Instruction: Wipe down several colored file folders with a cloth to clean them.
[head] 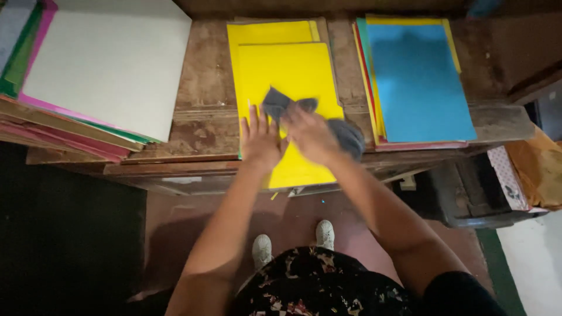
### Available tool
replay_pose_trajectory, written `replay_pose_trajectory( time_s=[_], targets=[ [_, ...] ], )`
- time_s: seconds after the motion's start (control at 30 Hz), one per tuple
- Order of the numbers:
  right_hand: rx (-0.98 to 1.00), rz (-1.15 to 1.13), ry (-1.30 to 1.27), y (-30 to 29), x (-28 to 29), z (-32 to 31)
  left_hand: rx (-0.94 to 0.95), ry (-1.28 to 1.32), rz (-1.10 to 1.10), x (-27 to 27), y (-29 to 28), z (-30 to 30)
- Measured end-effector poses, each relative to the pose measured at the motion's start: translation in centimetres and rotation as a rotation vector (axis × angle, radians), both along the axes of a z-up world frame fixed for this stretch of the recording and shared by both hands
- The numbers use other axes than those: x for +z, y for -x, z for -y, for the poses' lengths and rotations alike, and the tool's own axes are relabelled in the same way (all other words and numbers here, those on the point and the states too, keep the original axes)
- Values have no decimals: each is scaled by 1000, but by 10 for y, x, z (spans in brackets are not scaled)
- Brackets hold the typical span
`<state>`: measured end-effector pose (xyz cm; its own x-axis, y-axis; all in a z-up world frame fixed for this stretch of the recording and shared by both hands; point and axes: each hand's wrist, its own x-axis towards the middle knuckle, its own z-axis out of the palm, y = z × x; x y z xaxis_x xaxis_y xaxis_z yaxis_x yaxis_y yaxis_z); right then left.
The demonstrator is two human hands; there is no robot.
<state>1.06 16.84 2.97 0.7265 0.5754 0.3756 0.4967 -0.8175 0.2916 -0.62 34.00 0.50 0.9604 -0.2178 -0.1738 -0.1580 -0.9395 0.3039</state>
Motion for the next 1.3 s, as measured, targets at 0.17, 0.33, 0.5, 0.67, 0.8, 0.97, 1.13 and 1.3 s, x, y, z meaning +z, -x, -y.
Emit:
replay_pose_trajectory(
  time_s=[0.17,0.33,0.5,0.67,0.8,0.97,1.13,1.3],
  targets=[
    [37,-208,-346,-53,-111,37,-48,-157,-91,3,2,1],
    [-214,-296,-211,-111,-141,22,-55,-143,-114,3,-2,-1],
    [-6,-412,-442,-86,-140,-29,-64,-241,-97,-6,0,1],
    [-505,-471,-136,-149,-127,36,-35,-161,-37,13,-12,-1],
    [-617,-471,-320,-180,-126,9,5,-123,89,-8,-44,0],
    [47,-343,-443,-189,-142,-43,-84,-129,78,-31,-53,1],
    [-189,-327,-227,-201,-123,7,-94,-116,23,-1,-44,0],
    [-674,-600,-151,-236,-110,-4,-88,-151,-40,2,-50,-1]
  ],
)
